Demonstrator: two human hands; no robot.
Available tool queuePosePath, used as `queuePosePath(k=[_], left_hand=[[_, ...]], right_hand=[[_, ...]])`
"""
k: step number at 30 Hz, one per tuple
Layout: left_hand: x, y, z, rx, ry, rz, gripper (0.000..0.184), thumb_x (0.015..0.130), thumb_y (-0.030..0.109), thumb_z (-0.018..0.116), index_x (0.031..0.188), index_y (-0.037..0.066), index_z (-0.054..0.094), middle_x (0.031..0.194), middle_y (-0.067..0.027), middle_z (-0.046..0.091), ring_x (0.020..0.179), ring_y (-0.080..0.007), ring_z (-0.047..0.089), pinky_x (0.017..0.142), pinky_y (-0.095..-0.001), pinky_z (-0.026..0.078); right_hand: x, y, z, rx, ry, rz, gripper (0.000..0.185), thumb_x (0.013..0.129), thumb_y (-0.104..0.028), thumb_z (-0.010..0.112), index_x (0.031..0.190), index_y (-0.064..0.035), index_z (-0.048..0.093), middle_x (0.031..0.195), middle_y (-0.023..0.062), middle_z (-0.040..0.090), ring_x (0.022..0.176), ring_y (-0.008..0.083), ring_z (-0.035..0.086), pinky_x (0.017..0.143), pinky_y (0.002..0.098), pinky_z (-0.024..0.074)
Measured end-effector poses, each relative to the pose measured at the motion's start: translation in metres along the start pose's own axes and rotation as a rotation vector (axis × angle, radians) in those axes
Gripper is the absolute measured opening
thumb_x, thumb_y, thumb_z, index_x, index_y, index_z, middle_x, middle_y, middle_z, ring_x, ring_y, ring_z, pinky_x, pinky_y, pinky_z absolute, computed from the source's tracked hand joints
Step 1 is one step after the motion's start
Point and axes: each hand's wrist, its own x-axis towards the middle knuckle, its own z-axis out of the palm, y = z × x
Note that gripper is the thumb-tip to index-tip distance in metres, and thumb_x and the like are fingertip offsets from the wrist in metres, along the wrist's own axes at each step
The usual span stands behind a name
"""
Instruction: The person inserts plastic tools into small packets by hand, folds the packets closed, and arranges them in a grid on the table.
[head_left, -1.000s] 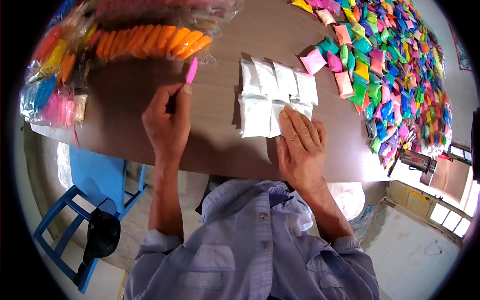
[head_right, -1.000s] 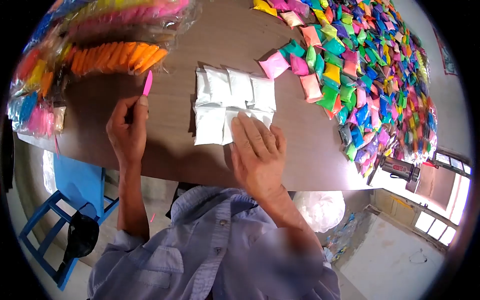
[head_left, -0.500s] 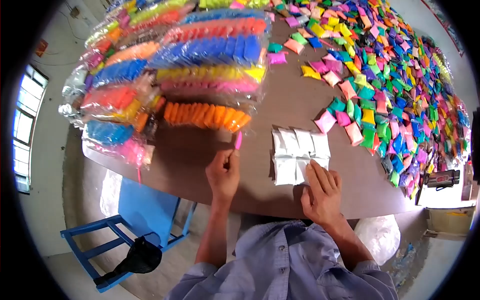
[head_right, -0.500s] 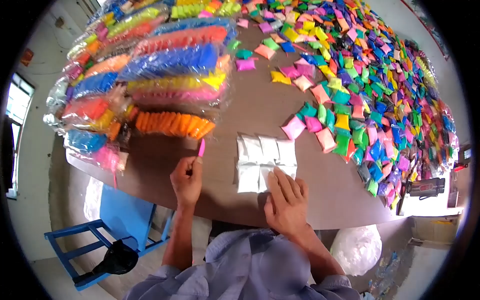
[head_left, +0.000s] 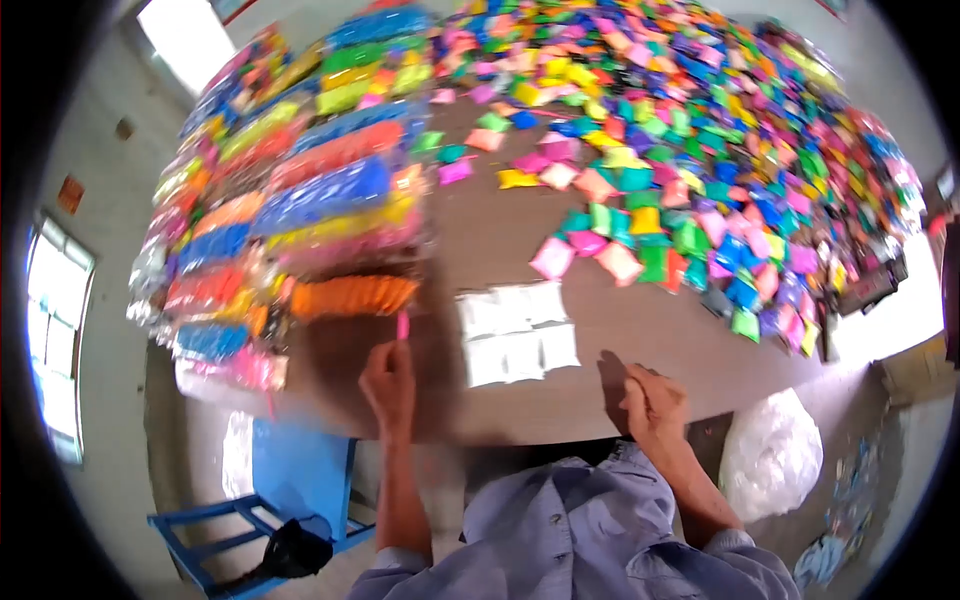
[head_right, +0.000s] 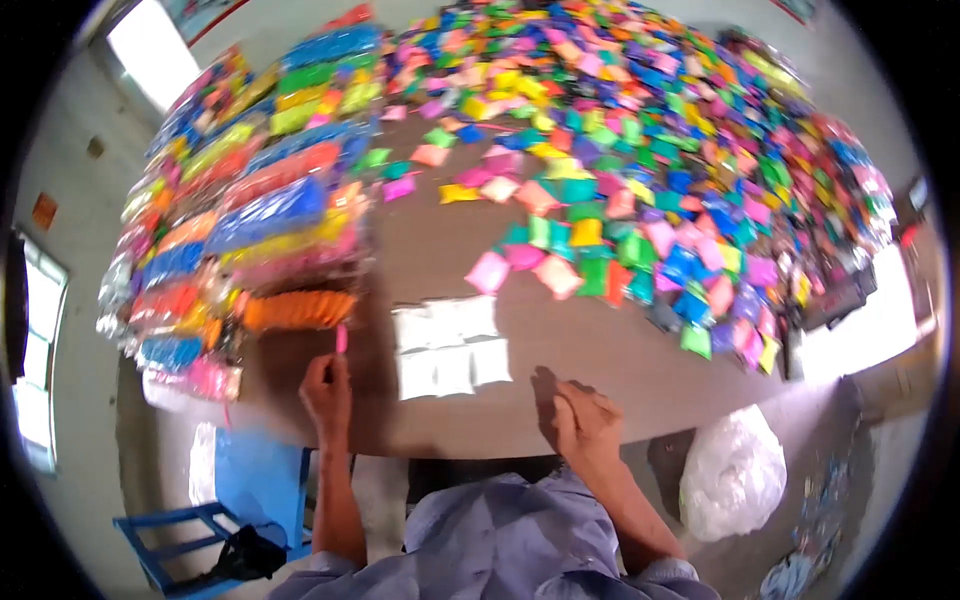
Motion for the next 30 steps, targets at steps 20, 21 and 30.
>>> queuePosePath(k=[20,21,30], left_hand=[[-0.002,-0.015,0.004,-0.024,0.0,0.086,0.016,0.105,0.015,0.063,0.101,0.0,0.068,0.078,-0.0032,0.061,0.068,-0.0099,0.055,0.062,-0.0251,0.046],[-0.002,-0.011,0.004,-0.005,-0.001,0.074,0.015,0.105,0.014,0.063,0.101,0.0,0.068,0.078,-0.0027,0.06,0.068,-0.0096,0.055,0.061,-0.025,0.046],[-0.006,0.0,0.008,0.057,0.007,0.156,0.01,0.103,0.007,0.063,0.099,-0.001,0.068,0.078,-0.0045,0.061,0.068,-0.0109,0.054,0.062,-0.0262,0.046]], right_hand=[[0.003,0.027,0.001,0.043,0.169,-0.201,0.028,0.082,0.002,0.062,0.108,-0.0015,0.072,0.075,0.0069,0.066,0.066,0.0256,0.063,0.064,0.0377,0.0499],[0.003,0.027,0.001,0.043,0.161,-0.2,0.027,0.082,0.002,0.063,0.108,-0.0013,0.072,0.075,0.0067,0.066,0.066,0.0251,0.064,0.064,0.0376,0.0493],[0.002,0.028,0.001,0.045,0.171,-0.207,0.028,0.083,0.002,0.065,0.11,-0.0007,0.072,0.076,0.0066,0.066,0.069,0.0252,0.064,0.064,0.0375,0.0485]])
